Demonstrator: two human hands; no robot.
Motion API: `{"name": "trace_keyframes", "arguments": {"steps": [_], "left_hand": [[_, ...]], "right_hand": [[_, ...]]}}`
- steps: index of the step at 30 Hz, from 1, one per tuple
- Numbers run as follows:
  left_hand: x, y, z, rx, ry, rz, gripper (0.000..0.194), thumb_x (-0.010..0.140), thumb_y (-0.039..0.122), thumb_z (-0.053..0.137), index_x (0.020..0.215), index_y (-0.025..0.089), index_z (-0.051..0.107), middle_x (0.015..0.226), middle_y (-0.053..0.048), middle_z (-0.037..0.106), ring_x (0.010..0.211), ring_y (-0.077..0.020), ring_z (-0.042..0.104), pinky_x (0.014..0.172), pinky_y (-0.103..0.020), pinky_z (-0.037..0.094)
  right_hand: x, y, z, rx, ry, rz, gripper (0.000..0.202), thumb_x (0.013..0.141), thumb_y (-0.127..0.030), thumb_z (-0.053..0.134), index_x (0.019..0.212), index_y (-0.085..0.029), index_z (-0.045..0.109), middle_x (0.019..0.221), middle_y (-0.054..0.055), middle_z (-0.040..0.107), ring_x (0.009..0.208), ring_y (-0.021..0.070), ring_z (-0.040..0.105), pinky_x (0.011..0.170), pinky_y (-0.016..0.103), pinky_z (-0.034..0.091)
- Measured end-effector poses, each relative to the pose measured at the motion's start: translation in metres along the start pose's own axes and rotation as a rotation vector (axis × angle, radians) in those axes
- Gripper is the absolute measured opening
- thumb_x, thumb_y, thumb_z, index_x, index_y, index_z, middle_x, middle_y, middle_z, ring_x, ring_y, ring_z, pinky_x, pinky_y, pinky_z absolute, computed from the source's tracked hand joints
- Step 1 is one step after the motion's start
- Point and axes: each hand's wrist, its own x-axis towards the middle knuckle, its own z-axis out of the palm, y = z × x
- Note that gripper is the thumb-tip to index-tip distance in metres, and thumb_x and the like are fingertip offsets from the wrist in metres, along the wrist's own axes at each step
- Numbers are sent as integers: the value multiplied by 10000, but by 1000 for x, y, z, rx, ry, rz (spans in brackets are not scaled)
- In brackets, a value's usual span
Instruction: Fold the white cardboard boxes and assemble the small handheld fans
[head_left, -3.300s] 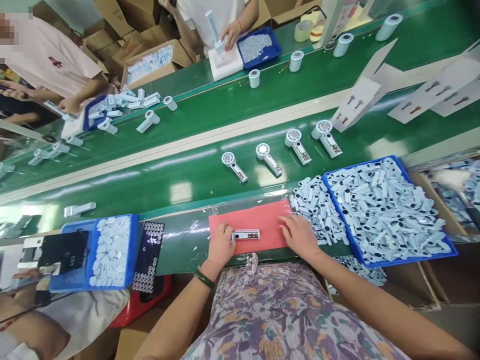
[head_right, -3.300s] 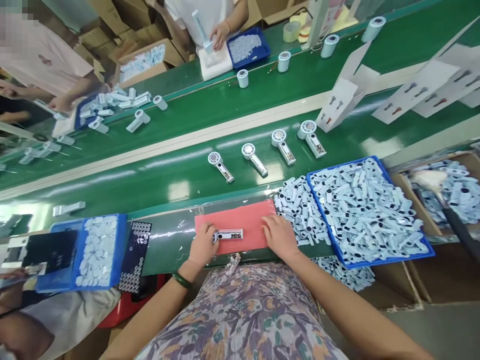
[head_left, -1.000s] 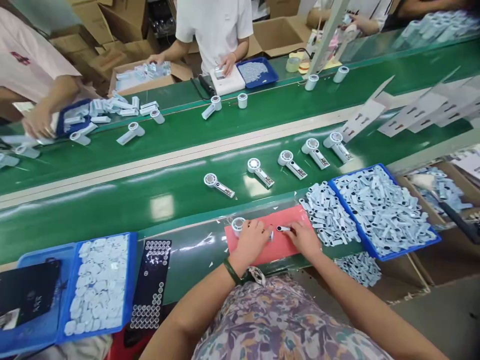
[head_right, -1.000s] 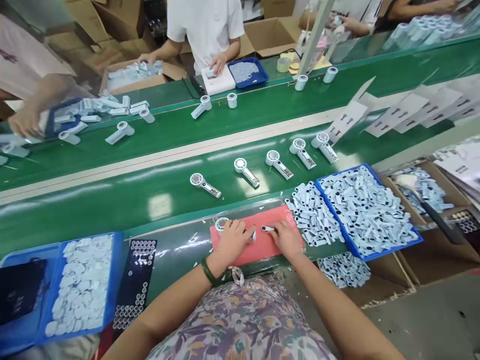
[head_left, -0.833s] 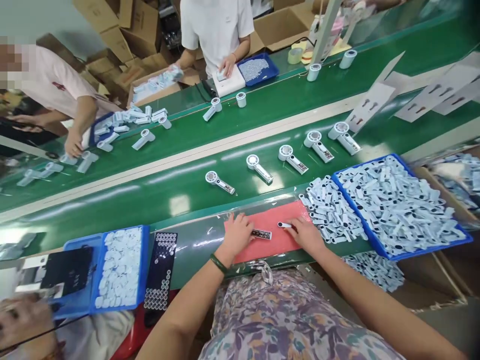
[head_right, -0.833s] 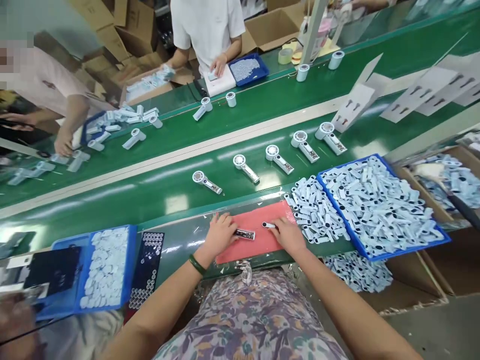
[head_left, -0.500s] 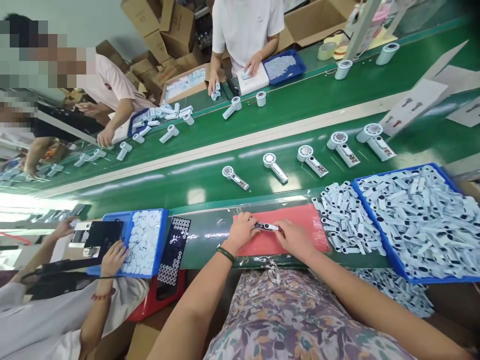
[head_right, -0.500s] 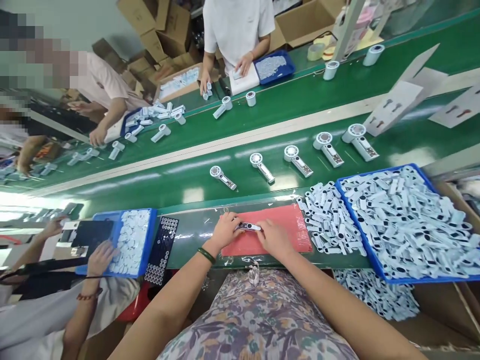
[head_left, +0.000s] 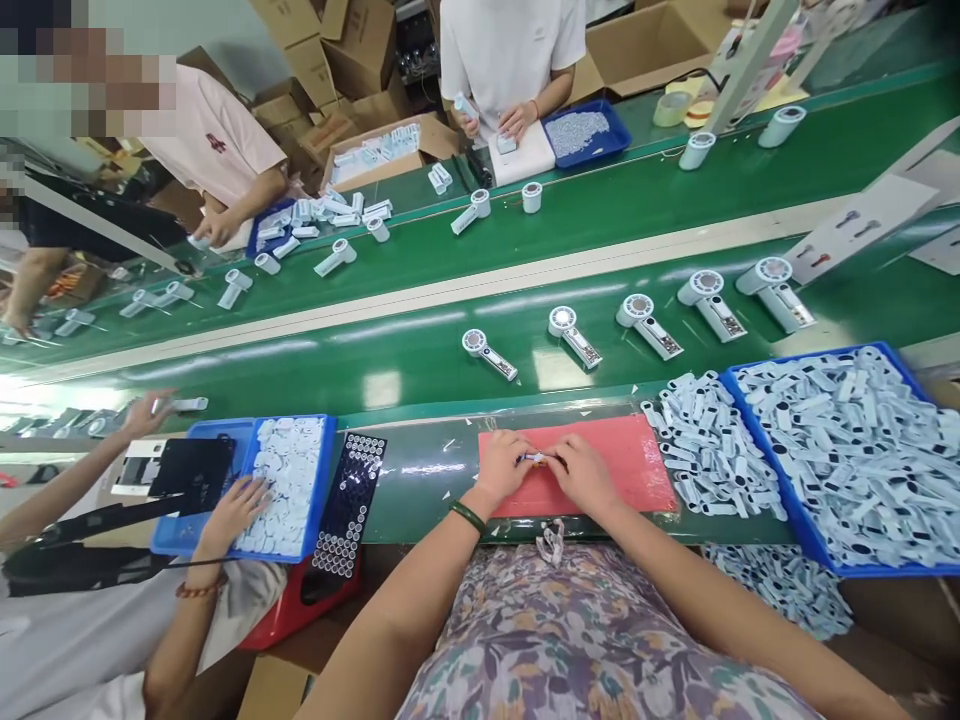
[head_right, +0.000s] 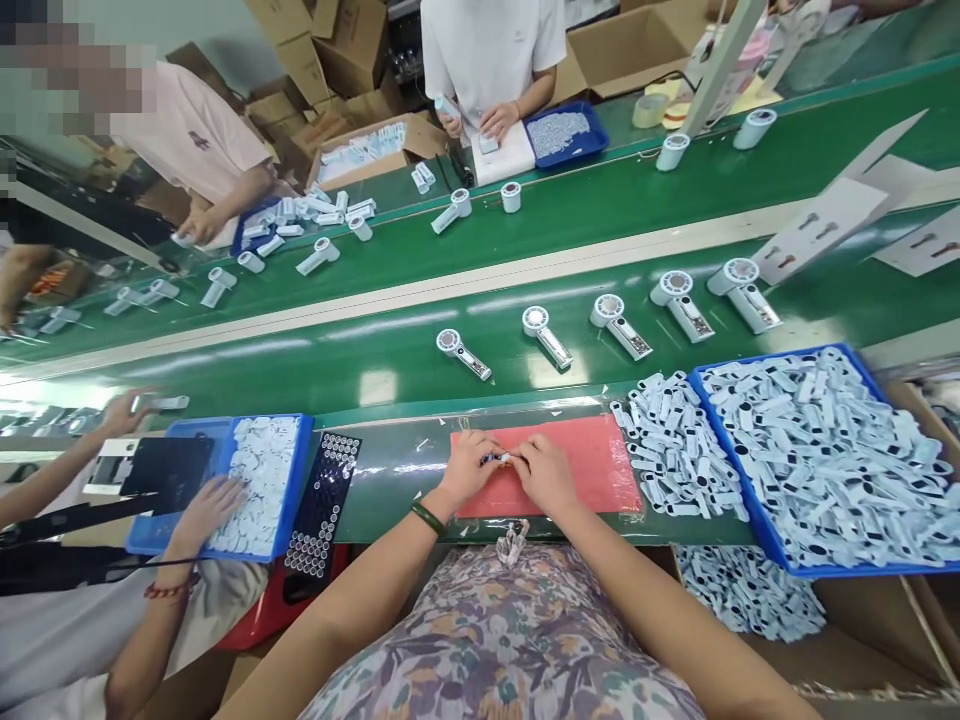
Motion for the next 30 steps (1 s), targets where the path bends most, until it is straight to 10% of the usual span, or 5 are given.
{"name": "trace_keyframes", "arguments": {"steps": [30], "left_hand": [[-28, 21, 15, 194, 41, -152, 266, 892, 178, 610, 1132, 228, 714, 1207, -68, 627, 1247, -268, 451, 1141, -482, 372]], "right_hand": [[-9, 10, 4, -107, -154, -59, 399, 972, -275, 476, 1355, -285, 585, 1327, 85, 616, 1195, 302, 488, 932, 445, 389]]}}
